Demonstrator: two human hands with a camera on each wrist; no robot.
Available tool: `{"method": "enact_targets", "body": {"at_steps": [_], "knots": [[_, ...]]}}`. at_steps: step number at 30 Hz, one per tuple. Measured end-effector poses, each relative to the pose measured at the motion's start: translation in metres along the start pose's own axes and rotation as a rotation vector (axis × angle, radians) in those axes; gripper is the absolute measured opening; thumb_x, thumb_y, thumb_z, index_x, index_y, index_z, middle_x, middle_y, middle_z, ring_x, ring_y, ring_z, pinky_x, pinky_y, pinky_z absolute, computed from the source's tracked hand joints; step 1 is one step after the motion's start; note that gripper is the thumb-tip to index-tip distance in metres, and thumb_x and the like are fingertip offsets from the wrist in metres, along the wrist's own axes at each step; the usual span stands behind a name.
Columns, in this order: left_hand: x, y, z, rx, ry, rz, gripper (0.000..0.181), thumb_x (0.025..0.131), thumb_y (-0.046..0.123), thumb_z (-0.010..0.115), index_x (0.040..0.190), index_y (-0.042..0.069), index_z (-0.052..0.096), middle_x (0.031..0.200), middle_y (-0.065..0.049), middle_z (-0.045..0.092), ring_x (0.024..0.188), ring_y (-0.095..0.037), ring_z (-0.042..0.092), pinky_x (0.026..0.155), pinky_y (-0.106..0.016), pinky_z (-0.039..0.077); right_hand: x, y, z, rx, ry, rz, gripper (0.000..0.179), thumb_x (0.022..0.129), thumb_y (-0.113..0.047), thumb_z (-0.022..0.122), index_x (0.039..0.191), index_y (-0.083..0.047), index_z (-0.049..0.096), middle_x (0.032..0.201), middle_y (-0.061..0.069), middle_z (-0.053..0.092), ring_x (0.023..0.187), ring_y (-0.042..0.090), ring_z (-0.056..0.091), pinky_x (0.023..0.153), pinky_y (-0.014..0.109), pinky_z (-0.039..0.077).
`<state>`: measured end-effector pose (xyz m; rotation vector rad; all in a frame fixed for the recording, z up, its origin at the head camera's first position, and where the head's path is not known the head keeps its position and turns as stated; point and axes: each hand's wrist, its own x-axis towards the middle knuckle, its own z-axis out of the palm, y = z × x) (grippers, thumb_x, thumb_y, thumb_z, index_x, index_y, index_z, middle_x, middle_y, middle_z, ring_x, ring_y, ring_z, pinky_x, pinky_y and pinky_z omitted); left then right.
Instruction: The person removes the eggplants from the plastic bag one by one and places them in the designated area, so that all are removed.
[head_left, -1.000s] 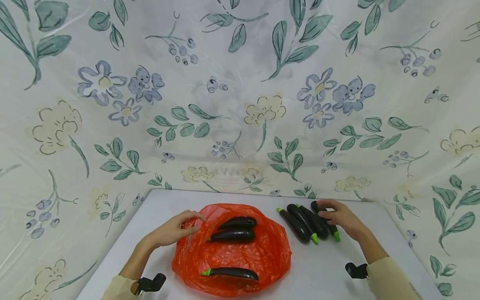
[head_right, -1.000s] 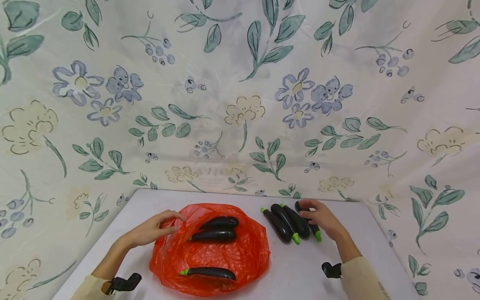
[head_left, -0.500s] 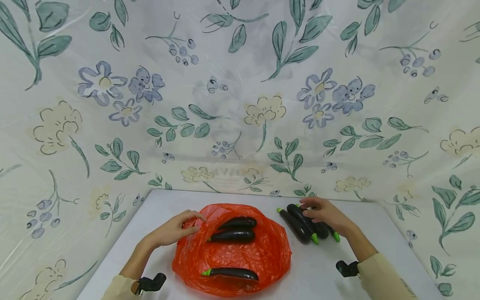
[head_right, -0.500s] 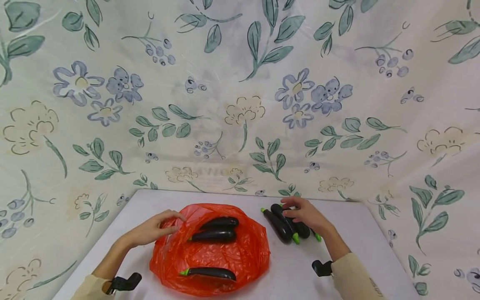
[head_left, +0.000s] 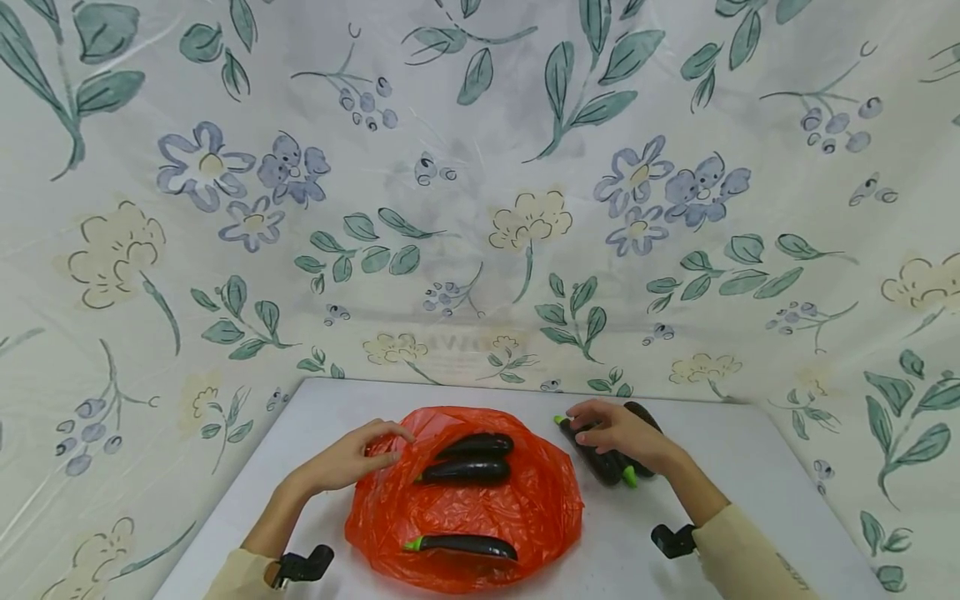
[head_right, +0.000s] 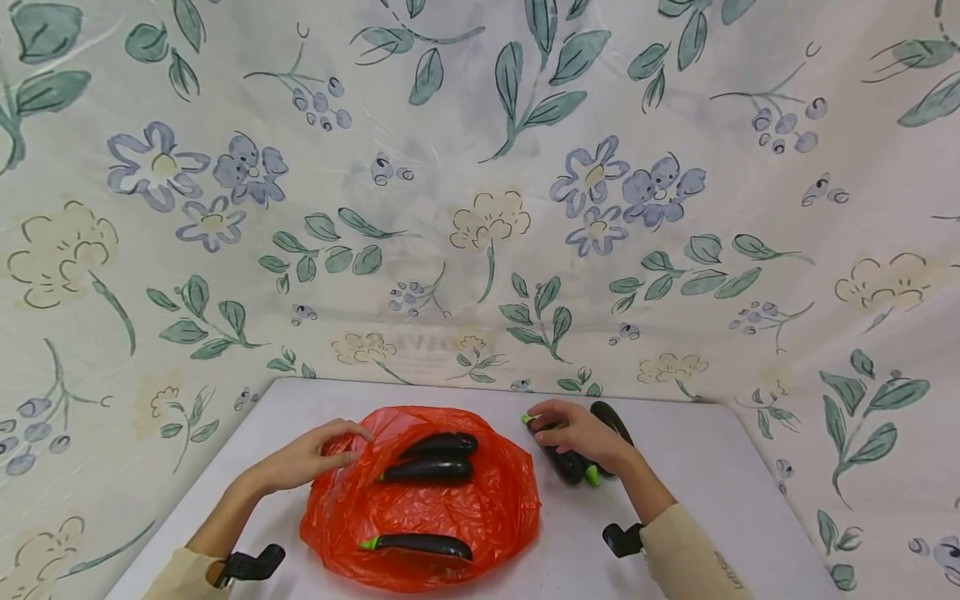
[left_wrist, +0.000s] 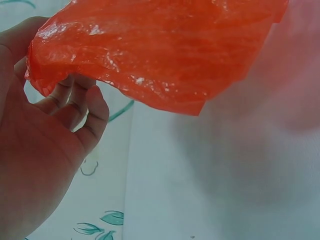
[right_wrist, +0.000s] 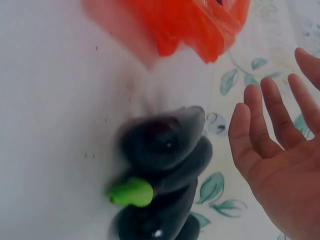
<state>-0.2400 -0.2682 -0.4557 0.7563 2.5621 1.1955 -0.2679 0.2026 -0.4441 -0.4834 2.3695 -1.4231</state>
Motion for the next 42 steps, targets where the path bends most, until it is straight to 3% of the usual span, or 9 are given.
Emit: {"method": "enact_targets", "body": {"at_steps": [8,13,21,27,42], "knots": [[0.0,0.001,-0.001,0.0,0.005,0.003,0.028,0.1,0.025,0.062,0.128,0.019,0.062,0.129,-0.01,0.057,0.123,-0.037,0.048,0.098,-0.06,0.048,0.007,-0.011,0.019,0.006,-0.106,-0.023,0.044,0.091,-0.027,0.069,0.134,-0.019,0.06,0.131,0.015,0.061,0.111,0.026,0.059,0.094,0.051,0.051],[0.0,0.002,-0.001,0.003,0.005,0.004,0.028,0.1,0.025,0.062,0.128,0.02,0.062,0.132,-0.011,0.056,0.124,-0.037,0.048,0.099,-0.062,0.046,0.013,-0.023,0.032,-0.018,-0.178,-0.04,0.051,0.091,-0.029,0.071,0.138,-0.014,0.058,0.131,0.013,0.062,0.114,0.026,0.059,0.094,0.05,0.052],[-0.001,0.002,-0.002,-0.006,0.003,-0.003,0.029,0.1,0.025,0.062,0.129,0.019,0.062,0.131,-0.011,0.056,0.124,-0.037,0.048,0.098,-0.061,0.047,0.022,-0.036,0.053,-0.043,-0.282,-0.047,0.044,0.091,-0.026,0.071,0.133,-0.019,0.061,0.126,0.013,0.063,0.105,0.023,0.062,0.087,0.043,0.055],[-0.002,0.002,-0.002,-0.001,0.005,-0.004,0.029,0.1,0.025,0.062,0.129,0.018,0.062,0.132,-0.012,0.056,0.124,-0.038,0.048,0.097,-0.059,0.049,0.025,-0.041,0.066,-0.049,-0.372,-0.026,0.046,0.091,-0.02,0.072,0.135,-0.014,0.06,0.121,0.01,0.065,0.1,0.022,0.062,0.084,0.041,0.056],[-0.002,0.001,-0.001,-0.016,-0.003,-0.006,0.029,0.1,0.024,0.062,0.129,0.019,0.062,0.129,-0.011,0.057,0.123,-0.037,0.048,0.098,-0.06,0.048,0.028,-0.049,0.096,-0.055,-0.609,0.005,0.046,0.092,-0.015,0.071,0.137,-0.01,0.058,0.123,0.015,0.063,0.109,0.022,0.057,0.083,0.029,0.054]]}}
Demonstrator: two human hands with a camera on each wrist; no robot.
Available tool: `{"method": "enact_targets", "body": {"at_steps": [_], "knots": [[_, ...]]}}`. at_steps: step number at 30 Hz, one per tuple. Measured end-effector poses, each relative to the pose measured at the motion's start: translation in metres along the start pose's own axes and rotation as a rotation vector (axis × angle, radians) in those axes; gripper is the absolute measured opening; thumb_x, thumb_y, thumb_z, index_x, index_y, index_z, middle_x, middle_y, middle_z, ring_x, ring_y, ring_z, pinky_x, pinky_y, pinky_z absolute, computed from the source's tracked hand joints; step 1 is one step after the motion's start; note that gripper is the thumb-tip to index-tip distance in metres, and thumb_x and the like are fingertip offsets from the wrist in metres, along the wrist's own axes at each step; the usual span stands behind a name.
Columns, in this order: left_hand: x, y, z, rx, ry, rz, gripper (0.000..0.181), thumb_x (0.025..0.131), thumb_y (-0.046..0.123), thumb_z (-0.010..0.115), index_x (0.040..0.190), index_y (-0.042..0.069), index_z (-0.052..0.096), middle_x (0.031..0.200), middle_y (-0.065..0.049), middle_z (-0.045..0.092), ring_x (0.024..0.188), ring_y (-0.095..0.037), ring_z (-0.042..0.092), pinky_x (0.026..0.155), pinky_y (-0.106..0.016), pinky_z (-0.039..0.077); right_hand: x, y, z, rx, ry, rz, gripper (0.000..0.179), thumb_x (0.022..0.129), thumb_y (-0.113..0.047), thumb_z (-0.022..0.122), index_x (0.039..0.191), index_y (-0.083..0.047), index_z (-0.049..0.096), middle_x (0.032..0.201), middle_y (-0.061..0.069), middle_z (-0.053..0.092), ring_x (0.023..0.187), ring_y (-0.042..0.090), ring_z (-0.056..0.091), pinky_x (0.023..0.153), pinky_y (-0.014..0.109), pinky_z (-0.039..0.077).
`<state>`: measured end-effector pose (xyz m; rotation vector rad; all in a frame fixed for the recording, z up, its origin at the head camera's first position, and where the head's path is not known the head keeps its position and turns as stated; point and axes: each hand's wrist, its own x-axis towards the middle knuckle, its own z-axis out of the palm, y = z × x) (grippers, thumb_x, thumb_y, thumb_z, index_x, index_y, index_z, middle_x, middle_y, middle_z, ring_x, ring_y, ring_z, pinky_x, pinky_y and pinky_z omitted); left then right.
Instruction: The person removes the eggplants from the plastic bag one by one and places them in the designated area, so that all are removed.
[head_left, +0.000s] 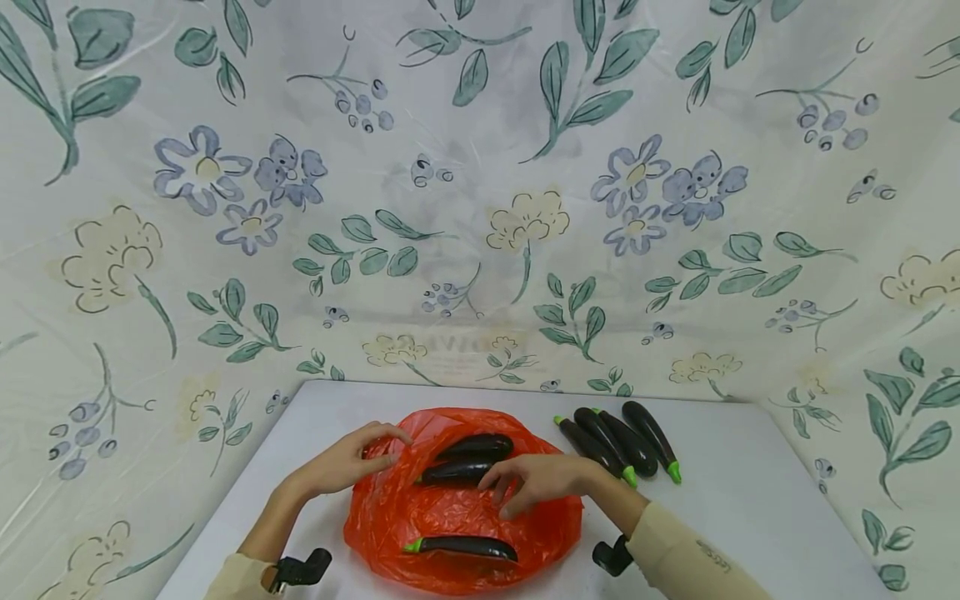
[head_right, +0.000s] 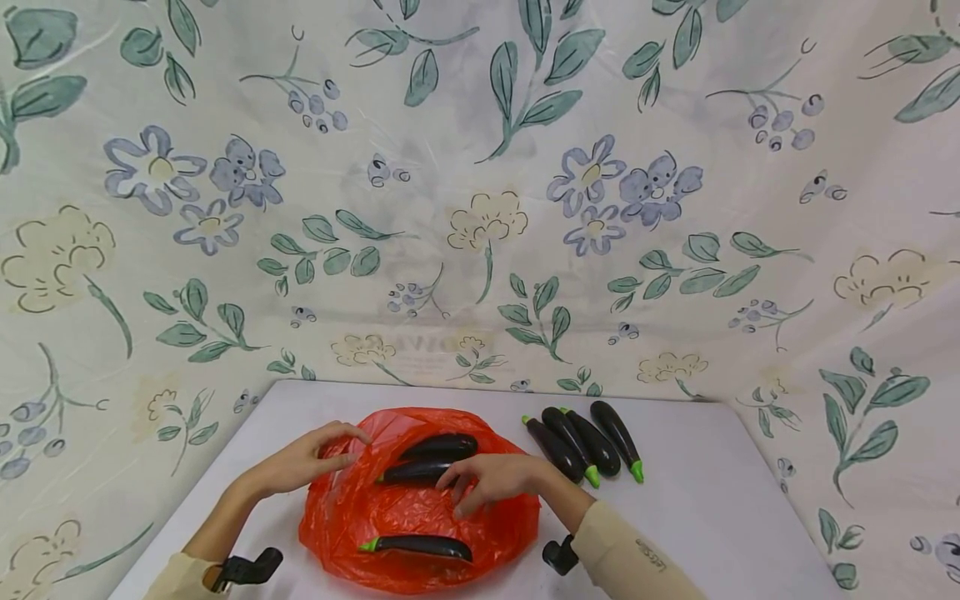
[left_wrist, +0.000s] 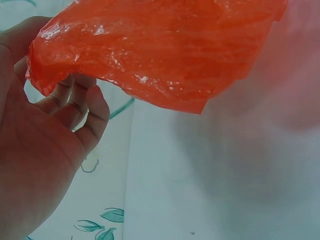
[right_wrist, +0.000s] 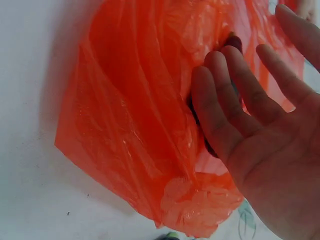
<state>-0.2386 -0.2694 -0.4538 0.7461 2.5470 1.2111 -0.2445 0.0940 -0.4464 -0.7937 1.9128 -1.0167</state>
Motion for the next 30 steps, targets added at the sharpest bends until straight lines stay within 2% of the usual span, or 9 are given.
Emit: {"method": "enact_targets", "body": {"at_steps": [8,15,20,22,27,30], "knots": [[0.001,0.0,0.001,0.005,-0.001,0.007,0.029,0.101,0.025,0.061,0.129,0.02,0.062,0.129,-0.01,0.057,0.122,-0.036,0.048,0.098,-0.06,0.047,0.006,0.0,0.008,-0.049,-0.061,0.07,0.044,0.093,-0.014,0.071,0.135,-0.015,0.06,0.117,0.007,0.064,0.103,0.017,0.058,0.082,0.03,0.054],[0.001,0.001,0.001,0.006,-0.002,0.003,0.029,0.101,0.025,0.061,0.129,0.019,0.062,0.129,-0.011,0.057,0.123,-0.037,0.047,0.097,-0.06,0.048,0.008,0.0,0.018,-0.056,-0.103,0.149,0.041,0.093,-0.014,0.071,0.133,-0.02,0.062,0.117,0.002,0.064,0.107,0.016,0.056,0.09,0.031,0.05],[0.0,0.001,0.001,0.011,0.0,0.004,0.029,0.101,0.025,0.061,0.129,0.018,0.062,0.13,-0.011,0.056,0.123,-0.038,0.047,0.097,-0.061,0.048,0.012,0.005,0.019,-0.087,-0.127,0.147,0.041,0.093,-0.017,0.072,0.132,-0.024,0.061,0.116,-0.003,0.064,0.106,0.014,0.057,0.093,0.031,0.049],[0.0,0.001,0.002,0.011,0.003,0.005,0.029,0.101,0.025,0.061,0.129,0.018,0.062,0.13,-0.011,0.056,0.123,-0.038,0.047,0.097,-0.061,0.048,0.017,0.014,0.018,-0.093,-0.143,0.138,0.041,0.093,-0.018,0.073,0.131,-0.026,0.061,0.114,-0.005,0.064,0.106,0.013,0.058,0.092,0.031,0.05],[0.0,0.0,0.001,0.011,0.0,0.007,0.029,0.101,0.025,0.061,0.129,0.019,0.062,0.13,-0.011,0.057,0.124,-0.038,0.048,0.097,-0.06,0.048,0.041,0.058,0.016,-0.072,-0.162,0.117,0.041,0.09,-0.019,0.077,0.126,-0.034,0.063,0.11,-0.006,0.064,0.101,0.013,0.058,0.087,0.03,0.051],[0.0,0.0,0.001,0.011,-0.001,0.008,0.029,0.101,0.025,0.061,0.129,0.019,0.062,0.129,-0.011,0.057,0.123,-0.037,0.048,0.097,-0.061,0.047,0.051,0.074,0.015,-0.073,-0.165,0.105,0.04,0.089,-0.021,0.077,0.124,-0.036,0.064,0.109,-0.006,0.065,0.101,0.013,0.059,0.087,0.03,0.051]]}}
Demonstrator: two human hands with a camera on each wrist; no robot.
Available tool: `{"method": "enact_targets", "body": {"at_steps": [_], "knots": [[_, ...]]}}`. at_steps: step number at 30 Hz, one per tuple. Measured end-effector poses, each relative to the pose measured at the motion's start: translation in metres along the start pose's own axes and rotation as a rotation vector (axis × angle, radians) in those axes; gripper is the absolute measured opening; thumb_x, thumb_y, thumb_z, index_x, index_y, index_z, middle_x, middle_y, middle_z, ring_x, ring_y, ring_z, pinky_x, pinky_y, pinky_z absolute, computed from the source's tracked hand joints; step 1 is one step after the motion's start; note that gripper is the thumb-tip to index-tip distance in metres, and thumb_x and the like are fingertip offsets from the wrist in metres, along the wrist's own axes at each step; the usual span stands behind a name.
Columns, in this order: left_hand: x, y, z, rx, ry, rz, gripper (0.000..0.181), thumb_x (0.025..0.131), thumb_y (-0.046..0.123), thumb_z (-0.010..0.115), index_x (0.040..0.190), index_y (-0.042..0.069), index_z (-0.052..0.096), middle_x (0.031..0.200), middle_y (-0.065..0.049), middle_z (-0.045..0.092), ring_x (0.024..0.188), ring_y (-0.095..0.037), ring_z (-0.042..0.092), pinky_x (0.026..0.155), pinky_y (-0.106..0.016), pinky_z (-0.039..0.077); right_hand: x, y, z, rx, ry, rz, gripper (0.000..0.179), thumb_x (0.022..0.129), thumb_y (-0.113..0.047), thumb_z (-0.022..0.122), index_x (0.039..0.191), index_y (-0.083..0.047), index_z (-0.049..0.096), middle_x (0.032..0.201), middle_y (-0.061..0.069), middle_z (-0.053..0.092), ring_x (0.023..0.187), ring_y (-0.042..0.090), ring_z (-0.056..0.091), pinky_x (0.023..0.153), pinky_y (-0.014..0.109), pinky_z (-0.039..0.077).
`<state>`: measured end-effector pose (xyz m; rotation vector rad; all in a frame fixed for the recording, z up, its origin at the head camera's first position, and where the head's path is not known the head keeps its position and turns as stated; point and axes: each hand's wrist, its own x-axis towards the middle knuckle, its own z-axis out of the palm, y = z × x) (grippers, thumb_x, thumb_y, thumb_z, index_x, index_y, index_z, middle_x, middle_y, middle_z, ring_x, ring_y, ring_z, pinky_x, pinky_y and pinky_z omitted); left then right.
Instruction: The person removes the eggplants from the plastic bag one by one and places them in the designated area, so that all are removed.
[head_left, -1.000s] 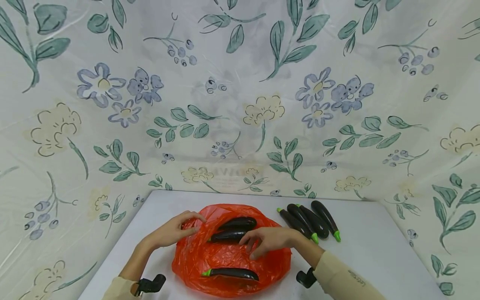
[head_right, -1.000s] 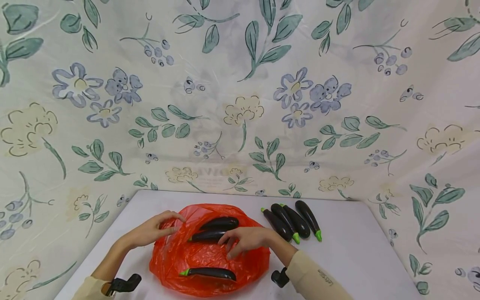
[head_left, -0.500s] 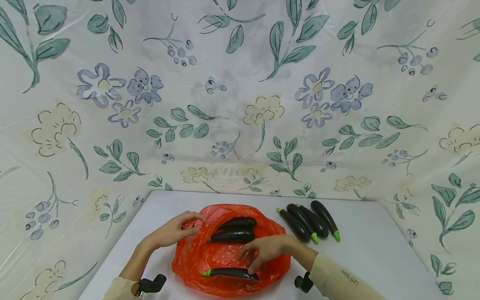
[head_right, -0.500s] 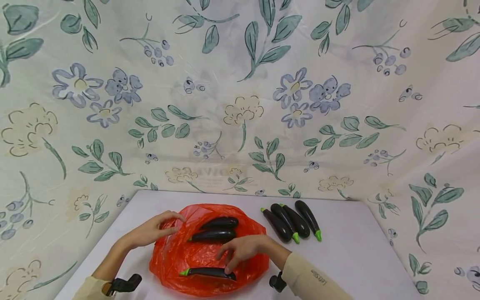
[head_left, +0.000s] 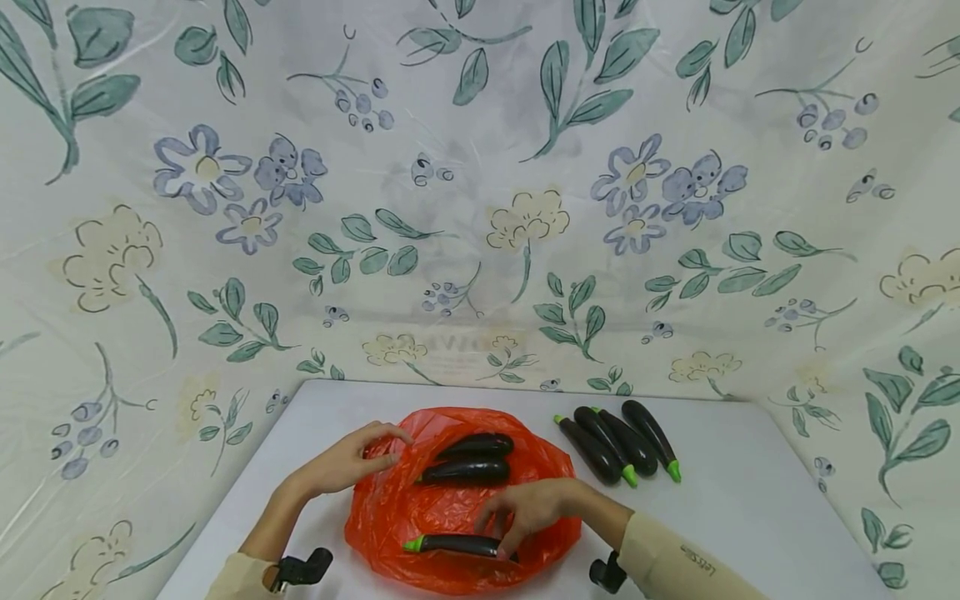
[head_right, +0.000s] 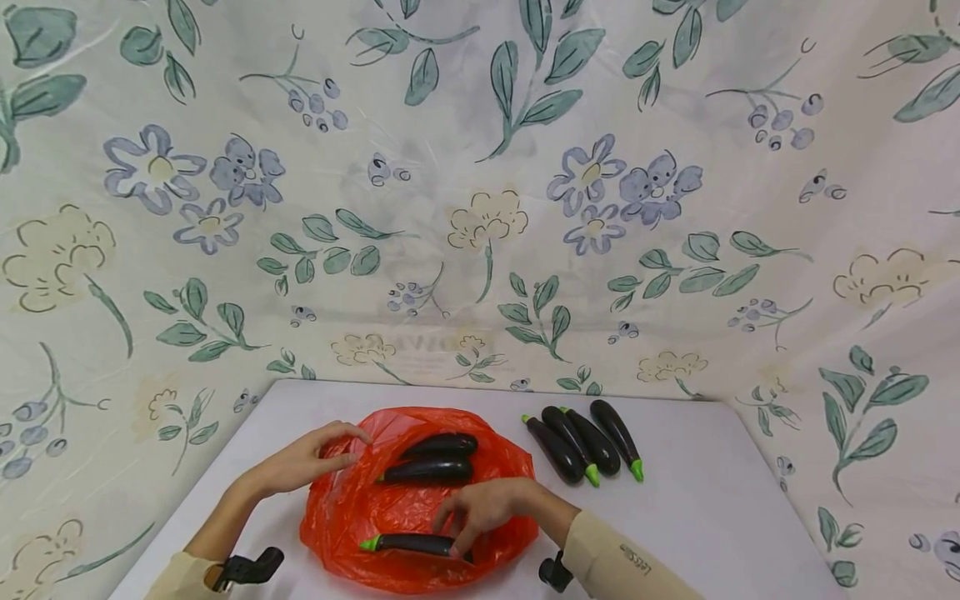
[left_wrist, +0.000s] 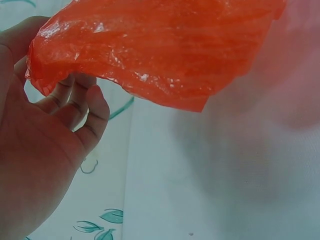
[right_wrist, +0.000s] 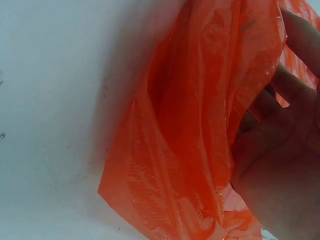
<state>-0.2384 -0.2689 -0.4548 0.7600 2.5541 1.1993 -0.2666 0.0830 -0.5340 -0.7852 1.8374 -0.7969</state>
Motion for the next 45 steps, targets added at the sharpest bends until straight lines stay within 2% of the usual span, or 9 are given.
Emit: {"method": "enact_targets", "body": {"at_steps": [5,7,10,14,17,30,38,45], "knots": [[0.0,0.0,-0.001,-0.001,0.002,-0.001,0.029,0.101,0.025,0.062,0.128,0.019,0.062,0.129,-0.011,0.057,0.123,-0.038,0.048,0.098,-0.062,0.047,0.008,0.011,-0.008,0.026,-0.008,-0.018,0.039,0.087,-0.024,0.08,0.121,-0.036,0.067,0.111,-0.003,0.068,0.103,0.017,0.063,0.088,0.033,0.052],[0.0,0.0,-0.001,-0.002,0.0,-0.002,0.029,0.1,0.026,0.062,0.129,0.019,0.062,0.13,-0.011,0.057,0.123,-0.038,0.047,0.098,-0.062,0.047,0.005,0.01,-0.009,0.026,0.003,-0.023,0.039,0.087,-0.025,0.08,0.121,-0.037,0.067,0.111,-0.004,0.068,0.102,0.016,0.062,0.088,0.033,0.051],[0.0,0.001,-0.001,-0.004,-0.001,-0.005,0.029,0.1,0.025,0.062,0.129,0.019,0.062,0.13,-0.011,0.057,0.123,-0.038,0.047,0.097,-0.06,0.048,-0.005,-0.005,-0.008,-0.001,0.025,-0.015,0.038,0.087,-0.026,0.079,0.122,-0.037,0.066,0.11,-0.006,0.067,0.101,0.014,0.061,0.088,0.031,0.051],[0.0,0.001,-0.001,-0.004,0.002,-0.005,0.029,0.101,0.025,0.062,0.129,0.018,0.062,0.129,-0.011,0.057,0.124,-0.038,0.047,0.098,-0.061,0.047,-0.033,-0.045,0.001,-0.013,0.072,0.005,0.037,0.092,-0.017,0.074,0.126,-0.027,0.065,0.108,-0.004,0.066,0.101,0.014,0.059,0.088,0.029,0.05],[0.0,0.002,-0.001,-0.003,0.001,-0.006,0.029,0.101,0.025,0.062,0.128,0.018,0.062,0.13,-0.011,0.057,0.125,-0.038,0.047,0.099,-0.063,0.046,-0.047,-0.062,0.006,0.002,0.095,-0.001,0.037,0.092,-0.011,0.072,0.127,-0.021,0.065,0.107,-0.002,0.065,0.1,0.016,0.058,0.087,0.028,0.05],[-0.001,0.0,-0.001,-0.022,-0.009,-0.009,0.029,0.1,0.025,0.062,0.129,0.018,0.061,0.132,-0.012,0.056,0.124,-0.038,0.047,0.099,-0.063,0.046,-0.051,-0.06,0.001,0.013,0.104,-0.025,0.034,0.092,-0.013,0.072,0.124,-0.022,0.067,0.106,-0.001,0.065,0.1,0.017,0.059,0.083,0.026,0.05],[0.0,0.001,-0.002,-0.026,-0.005,-0.013,0.03,0.1,0.025,0.063,0.129,0.019,0.061,0.132,-0.012,0.056,0.124,-0.038,0.047,0.097,-0.058,0.049,-0.061,-0.065,-0.005,-0.045,0.12,-0.074,0.035,0.091,-0.017,0.072,0.125,-0.023,0.066,0.107,-0.004,0.066,0.1,0.014,0.06,0.082,0.025,0.052],[0.0,0.002,-0.002,-0.027,-0.002,-0.005,0.029,0.1,0.023,0.062,0.129,0.018,0.061,0.132,-0.012,0.056,0.124,-0.038,0.048,0.096,-0.056,0.05,-0.069,-0.066,-0.011,-0.056,0.129,-0.075,0.035,0.091,-0.017,0.072,0.126,-0.022,0.065,0.108,-0.002,0.065,0.101,0.017,0.059,0.081,0.026,0.052]]}}
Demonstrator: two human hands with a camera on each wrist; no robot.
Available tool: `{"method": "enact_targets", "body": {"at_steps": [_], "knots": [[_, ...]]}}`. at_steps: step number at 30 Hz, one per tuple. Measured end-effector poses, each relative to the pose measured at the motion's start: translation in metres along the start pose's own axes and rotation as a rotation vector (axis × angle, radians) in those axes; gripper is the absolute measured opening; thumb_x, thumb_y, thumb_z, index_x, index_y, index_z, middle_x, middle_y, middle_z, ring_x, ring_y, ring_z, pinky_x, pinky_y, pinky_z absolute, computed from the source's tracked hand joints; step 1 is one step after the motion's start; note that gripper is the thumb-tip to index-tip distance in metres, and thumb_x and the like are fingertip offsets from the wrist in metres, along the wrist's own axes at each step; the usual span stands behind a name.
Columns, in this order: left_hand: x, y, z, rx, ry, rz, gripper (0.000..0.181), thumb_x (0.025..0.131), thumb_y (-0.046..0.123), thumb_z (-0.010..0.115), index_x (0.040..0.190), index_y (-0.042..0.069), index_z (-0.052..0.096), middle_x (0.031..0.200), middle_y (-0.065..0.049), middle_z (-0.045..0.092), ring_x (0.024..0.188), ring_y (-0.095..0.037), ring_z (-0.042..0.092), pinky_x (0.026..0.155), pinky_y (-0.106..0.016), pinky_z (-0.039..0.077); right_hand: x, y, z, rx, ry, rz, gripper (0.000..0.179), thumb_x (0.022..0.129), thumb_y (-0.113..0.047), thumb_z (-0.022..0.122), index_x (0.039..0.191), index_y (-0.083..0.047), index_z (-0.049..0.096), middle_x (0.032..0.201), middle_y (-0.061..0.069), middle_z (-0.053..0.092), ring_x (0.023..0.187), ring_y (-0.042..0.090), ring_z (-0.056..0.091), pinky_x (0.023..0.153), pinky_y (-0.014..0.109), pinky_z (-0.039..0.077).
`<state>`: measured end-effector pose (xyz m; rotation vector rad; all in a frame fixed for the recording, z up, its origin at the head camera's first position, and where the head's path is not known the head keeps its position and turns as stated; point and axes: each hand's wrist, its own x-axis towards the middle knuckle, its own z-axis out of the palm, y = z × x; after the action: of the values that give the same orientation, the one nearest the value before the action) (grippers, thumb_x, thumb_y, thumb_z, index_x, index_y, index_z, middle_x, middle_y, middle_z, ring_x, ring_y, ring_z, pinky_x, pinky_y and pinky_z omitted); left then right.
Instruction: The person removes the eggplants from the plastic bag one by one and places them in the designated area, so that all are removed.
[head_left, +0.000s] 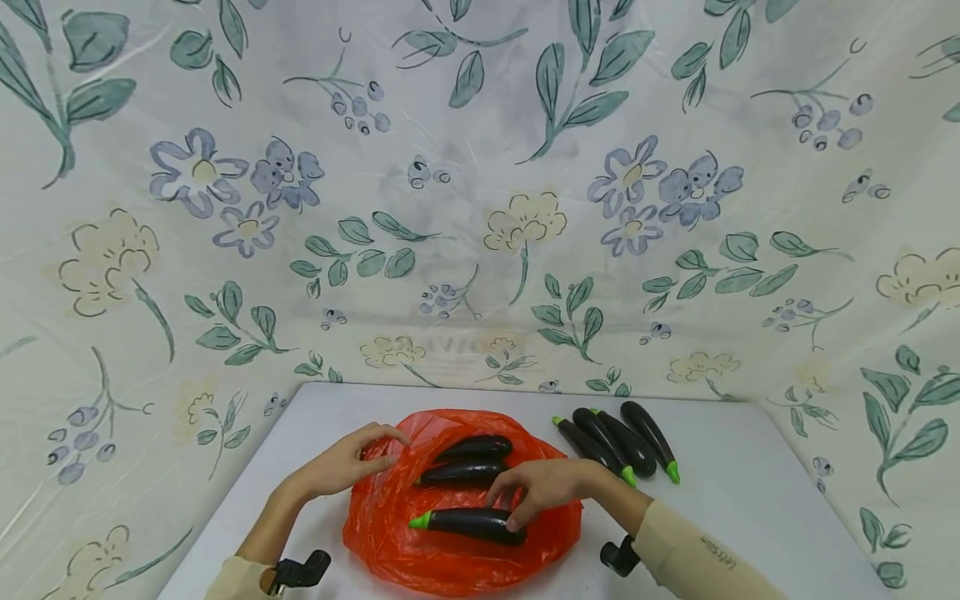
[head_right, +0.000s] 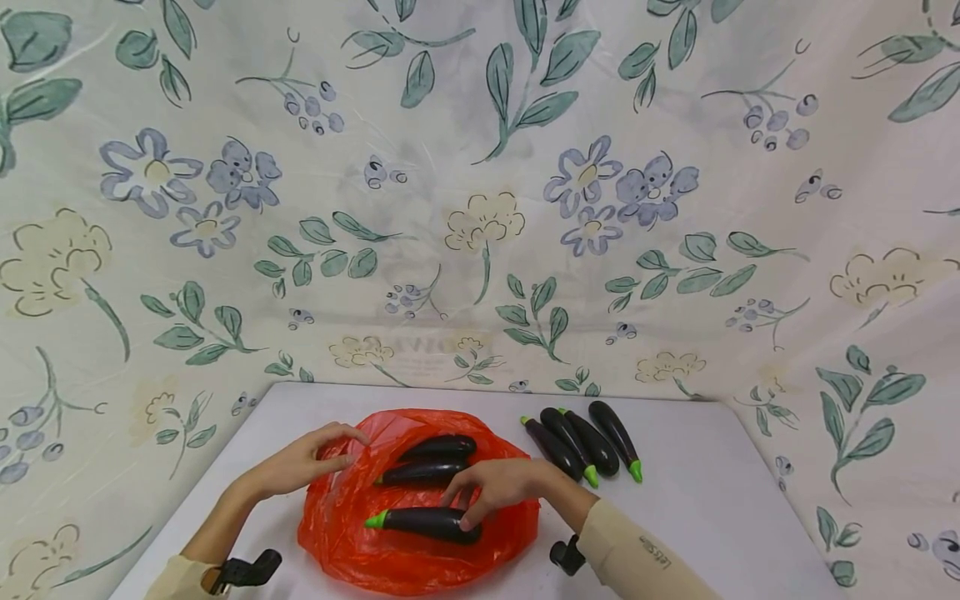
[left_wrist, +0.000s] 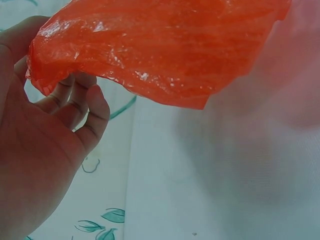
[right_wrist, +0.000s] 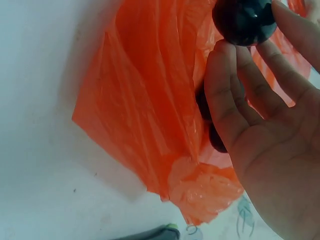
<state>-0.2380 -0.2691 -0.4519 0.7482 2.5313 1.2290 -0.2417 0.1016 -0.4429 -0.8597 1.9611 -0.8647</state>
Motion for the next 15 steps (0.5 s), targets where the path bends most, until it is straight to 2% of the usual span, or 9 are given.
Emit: {"method": "enact_targets", "body": {"at_steps": [7,15], "knots": [[0.0,0.0,0.0,-0.002,-0.006,-0.005,0.029,0.101,0.023,0.062,0.129,0.018,0.061,0.131,-0.011,0.057,0.125,-0.038,0.047,0.098,-0.06,0.048,-0.006,0.0,-0.005,-0.01,0.016,0.01,0.037,0.091,-0.018,0.072,0.127,-0.023,0.066,0.109,-0.005,0.064,0.103,0.018,0.058,0.081,0.027,0.053],[0.0,0.001,0.0,-0.003,-0.004,-0.001,0.029,0.1,0.022,0.062,0.128,0.018,0.061,0.129,-0.011,0.057,0.122,-0.037,0.048,0.095,-0.054,0.05,-0.018,-0.001,-0.012,-0.011,0.028,0.01,0.038,0.09,-0.019,0.072,0.127,-0.024,0.066,0.112,-0.004,0.064,0.105,0.016,0.058,0.083,0.029,0.054]]}}
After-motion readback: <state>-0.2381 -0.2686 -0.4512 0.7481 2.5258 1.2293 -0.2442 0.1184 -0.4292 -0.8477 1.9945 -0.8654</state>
